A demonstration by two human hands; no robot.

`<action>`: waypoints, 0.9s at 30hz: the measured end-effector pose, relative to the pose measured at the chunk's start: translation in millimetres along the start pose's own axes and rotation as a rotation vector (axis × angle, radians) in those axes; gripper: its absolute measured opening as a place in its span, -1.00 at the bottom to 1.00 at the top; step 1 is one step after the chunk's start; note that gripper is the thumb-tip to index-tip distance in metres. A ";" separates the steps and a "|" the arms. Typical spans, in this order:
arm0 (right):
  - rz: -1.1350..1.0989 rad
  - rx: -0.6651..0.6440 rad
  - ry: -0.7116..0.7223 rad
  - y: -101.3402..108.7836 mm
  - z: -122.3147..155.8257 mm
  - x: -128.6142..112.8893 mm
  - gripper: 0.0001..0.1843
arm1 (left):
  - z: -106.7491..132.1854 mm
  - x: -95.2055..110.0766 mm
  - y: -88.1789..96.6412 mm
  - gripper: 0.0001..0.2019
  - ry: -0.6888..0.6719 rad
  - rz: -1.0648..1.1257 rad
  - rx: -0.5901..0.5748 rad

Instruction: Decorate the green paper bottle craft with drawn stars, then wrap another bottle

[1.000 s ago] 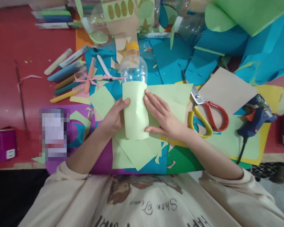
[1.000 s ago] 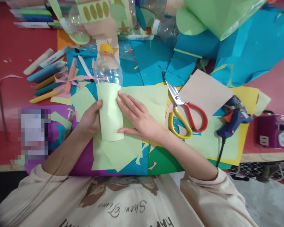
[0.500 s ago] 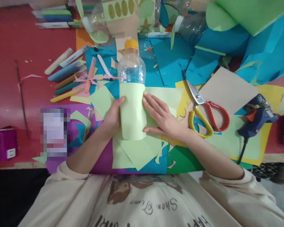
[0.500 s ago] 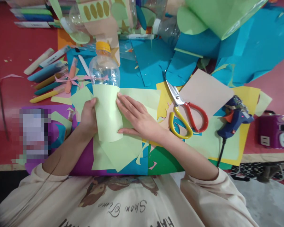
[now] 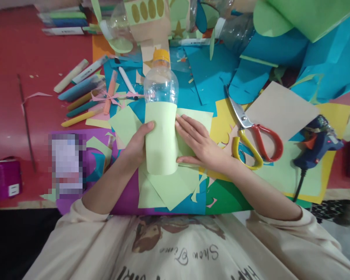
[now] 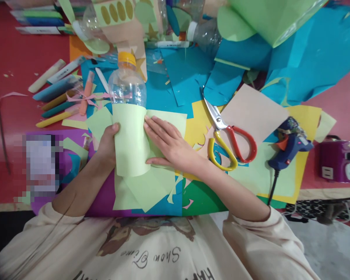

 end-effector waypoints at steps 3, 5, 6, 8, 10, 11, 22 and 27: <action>-0.009 0.001 0.012 0.4 0.5 1.2 -0.01 | -1.8 -1.8 4.0 -0.40 0.002 -0.001 -0.047; -0.013 0.011 0.020 0.9 0.4 1.9 -0.01 | -2.9 -3.0 6.2 -0.45 0.004 0.002 -0.079; -0.009 0.022 0.024 1.2 0.3 2.1 -0.01 | -3.3 -3.3 6.9 -0.47 0.001 0.006 -0.094; 0.008 0.049 0.030 1.9 0.1 2.4 -0.02 | -3.6 -3.4 7.1 -0.52 -0.011 0.010 -0.128; 0.015 0.060 0.038 2.5 0.0 2.5 -0.03 | -3.3 -2.7 5.9 -0.55 -0.039 0.003 -0.149; 0.011 0.057 0.041 2.7 0.0 2.5 -0.03 | -3.0 -2.2 5.2 -0.55 -0.057 -0.007 -0.151; -0.028 -0.001 -0.053 3.5 -0.7 -0.6 -0.05 | 1.3 -1.7 -0.1 -0.55 -0.104 -0.038 -0.100; -0.044 0.015 -0.016 4.2 0.3 -4.1 -0.32 | 6.0 -1.4 -4.8 -0.49 -0.007 0.043 -0.079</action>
Point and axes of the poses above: each hand's wrist, its own z-axis away from the middle knuckle, its own y-axis out of the back of the hand, x = y × z, the point moved 1 cm from there along -z, towards the middle knuckle, and after that the axes turned 3 degrees about -y, right-handed, at the moved point
